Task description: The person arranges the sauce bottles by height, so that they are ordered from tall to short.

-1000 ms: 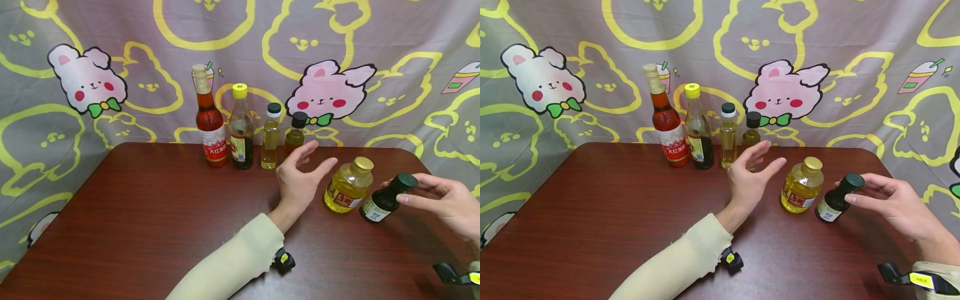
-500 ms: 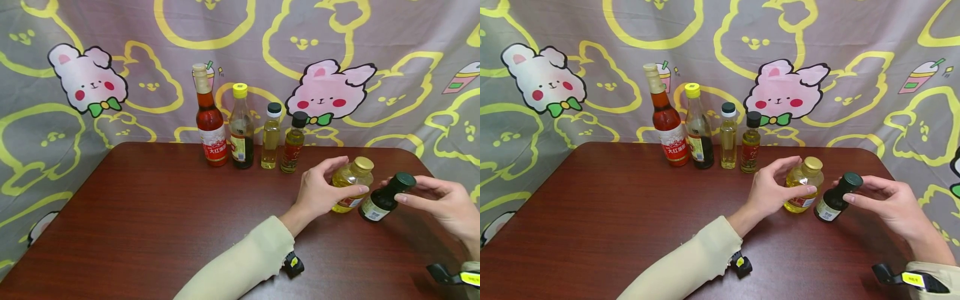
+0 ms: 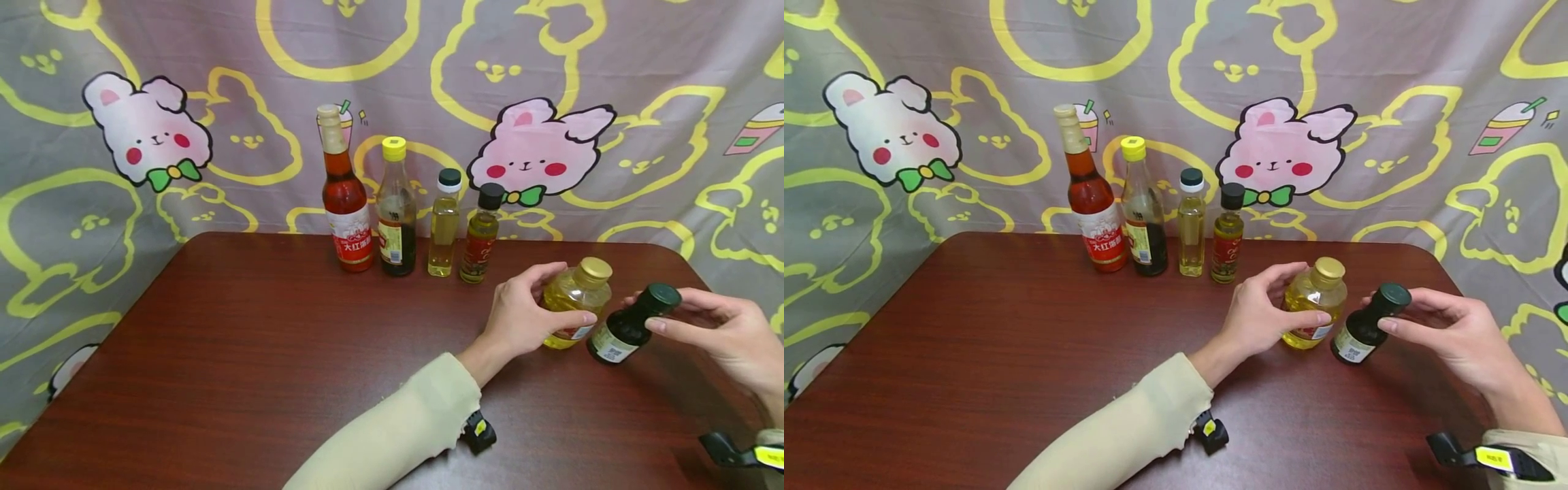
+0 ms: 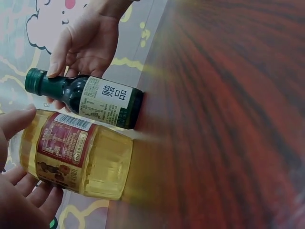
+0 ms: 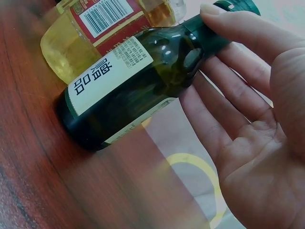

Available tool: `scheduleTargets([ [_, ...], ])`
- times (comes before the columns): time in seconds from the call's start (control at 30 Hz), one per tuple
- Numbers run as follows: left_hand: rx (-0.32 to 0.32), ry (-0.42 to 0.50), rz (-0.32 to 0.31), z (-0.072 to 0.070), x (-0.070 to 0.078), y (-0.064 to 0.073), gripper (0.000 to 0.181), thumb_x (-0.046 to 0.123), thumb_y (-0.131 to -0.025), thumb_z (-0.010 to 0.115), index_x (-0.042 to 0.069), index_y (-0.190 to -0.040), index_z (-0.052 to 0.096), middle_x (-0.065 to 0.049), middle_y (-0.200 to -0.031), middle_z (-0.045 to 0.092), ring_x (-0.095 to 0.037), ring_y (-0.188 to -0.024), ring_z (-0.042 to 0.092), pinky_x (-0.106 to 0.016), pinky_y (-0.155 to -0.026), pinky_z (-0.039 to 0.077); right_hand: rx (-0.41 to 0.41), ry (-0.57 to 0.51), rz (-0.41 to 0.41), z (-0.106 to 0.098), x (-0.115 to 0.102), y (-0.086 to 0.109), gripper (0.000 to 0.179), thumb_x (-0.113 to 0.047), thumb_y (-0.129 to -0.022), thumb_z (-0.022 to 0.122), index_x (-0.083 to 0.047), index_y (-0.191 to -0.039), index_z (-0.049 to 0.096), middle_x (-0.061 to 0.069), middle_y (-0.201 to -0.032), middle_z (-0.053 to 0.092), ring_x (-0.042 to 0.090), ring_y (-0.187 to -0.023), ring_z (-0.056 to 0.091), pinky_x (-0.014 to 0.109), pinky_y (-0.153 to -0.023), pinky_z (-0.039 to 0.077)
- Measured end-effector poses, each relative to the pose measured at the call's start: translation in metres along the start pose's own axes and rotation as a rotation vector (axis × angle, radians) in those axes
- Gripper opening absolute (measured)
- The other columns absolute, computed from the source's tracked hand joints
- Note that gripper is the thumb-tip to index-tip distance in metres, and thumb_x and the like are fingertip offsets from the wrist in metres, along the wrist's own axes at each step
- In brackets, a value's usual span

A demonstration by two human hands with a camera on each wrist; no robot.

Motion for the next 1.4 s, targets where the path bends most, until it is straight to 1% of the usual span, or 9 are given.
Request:
scheduleTargets([
  [0.07,-0.008,-0.008,-0.003,0.0006,-0.0001,0.0004,0.069,0.032,-0.080,0.095,0.030,-0.142,0.065,0.017,-0.133,0.073,0.008,-0.107,0.066,-0.012,-0.091,0.053,-0.004,0.005,-0.001,-0.0010,0.0002,0.0002,0.048,0.022,-0.087,0.070,-0.013,-0.119,0.078,-0.019,-0.104,0.081,-0.005,-0.088,0.076,0.011,-0.070,0.056],
  [0.23,-0.031,-0.042,0.014,0.0011,-0.0009,0.0004,0.072,0.030,-0.080,0.095,0.028,-0.144,0.063,0.015,-0.136,0.071,0.006,-0.112,0.067,-0.012,-0.094,0.053,-0.001,-0.021,0.003,-0.0012,0.0007,0.0004,0.046,0.023,-0.087,0.069,-0.010,-0.118,0.078,-0.016,-0.103,0.082,-0.004,-0.089,0.077,0.011,-0.072,0.056],
  [0.4,-0.039,-0.088,0.018,0.0006,-0.0017,-0.0003,0.074,0.029,-0.079,0.096,0.027,-0.144,0.062,0.015,-0.136,0.071,0.006,-0.114,0.066,-0.011,-0.093,0.052,-0.007,0.050,0.007,-0.0003,-0.0006,-0.0005,0.045,0.020,-0.088,0.070,-0.013,-0.119,0.077,-0.020,-0.103,0.080,-0.004,-0.086,0.075,0.012,-0.069,0.056],
  [0.53,-0.047,-0.084,-0.007,0.0009,-0.0013,-0.0005,0.073,0.027,-0.078,0.097,0.026,-0.142,0.062,0.015,-0.136,0.070,0.005,-0.113,0.066,-0.012,-0.094,0.053,-0.011,0.135,0.024,0.0002,-0.0012,-0.0002,0.043,0.014,-0.090,0.074,-0.017,-0.121,0.076,-0.025,-0.104,0.077,-0.005,-0.085,0.074,0.012,-0.068,0.055],
  [0.67,-0.056,-0.087,-0.026,0.0011,-0.0006,-0.0003,0.074,0.026,-0.078,0.097,0.026,-0.142,0.061,0.014,-0.136,0.070,0.004,-0.114,0.066,-0.014,-0.096,0.053,-0.010,0.164,0.041,-0.0002,-0.0014,-0.0001,0.042,0.010,-0.091,0.075,-0.019,-0.121,0.075,-0.028,-0.104,0.075,-0.006,-0.085,0.073,0.011,-0.068,0.055],
  [0.97,-0.070,-0.098,-0.054,0.0017,0.0005,0.0008,0.074,0.026,-0.079,0.096,0.027,-0.143,0.059,0.014,-0.138,0.069,0.001,-0.118,0.065,-0.017,-0.100,0.054,-0.019,0.160,0.057,-0.0016,-0.0024,-0.0009,0.040,0.010,-0.091,0.075,-0.018,-0.119,0.076,-0.026,-0.102,0.076,-0.006,-0.085,0.073,0.012,-0.068,0.056],
  [1.17,-0.078,-0.095,-0.052,0.0019,-0.0001,0.0008,0.075,0.026,-0.079,0.096,0.028,-0.144,0.058,0.013,-0.138,0.068,0.000,-0.118,0.065,-0.018,-0.100,0.053,-0.020,0.158,0.080,-0.0020,-0.0037,-0.0008,0.039,0.009,-0.091,0.076,-0.020,-0.117,0.076,-0.026,-0.101,0.076,-0.005,-0.084,0.073,0.013,-0.067,0.057],
  [1.33,-0.079,-0.088,-0.053,0.0020,0.0004,0.0014,0.076,0.024,-0.079,0.096,0.027,-0.144,0.058,0.013,-0.139,0.068,0.000,-0.121,0.065,-0.018,-0.103,0.053,-0.062,0.134,0.052,0.0004,-0.0056,-0.0016,0.039,0.012,-0.092,0.073,-0.010,-0.125,0.074,-0.021,-0.108,0.079,-0.004,-0.093,0.075,0.014,-0.072,0.058],
  [1.4,-0.078,-0.091,-0.056,0.0019,0.0005,0.0014,0.076,0.024,-0.079,0.096,0.027,-0.144,0.058,0.013,-0.139,0.068,0.000,-0.121,0.065,-0.019,-0.103,0.053,-0.066,0.137,0.051,0.0008,-0.0062,-0.0020,0.040,0.011,-0.092,0.073,-0.009,-0.126,0.073,-0.021,-0.110,0.079,-0.004,-0.094,0.075,0.013,-0.073,0.058],
])
Point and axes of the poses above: each hand's wrist, its own y-axis away from the middle knuckle, its own z-axis out of the palm, x = y × z, the point moved 3 cm from there along -y, towards the middle knuckle
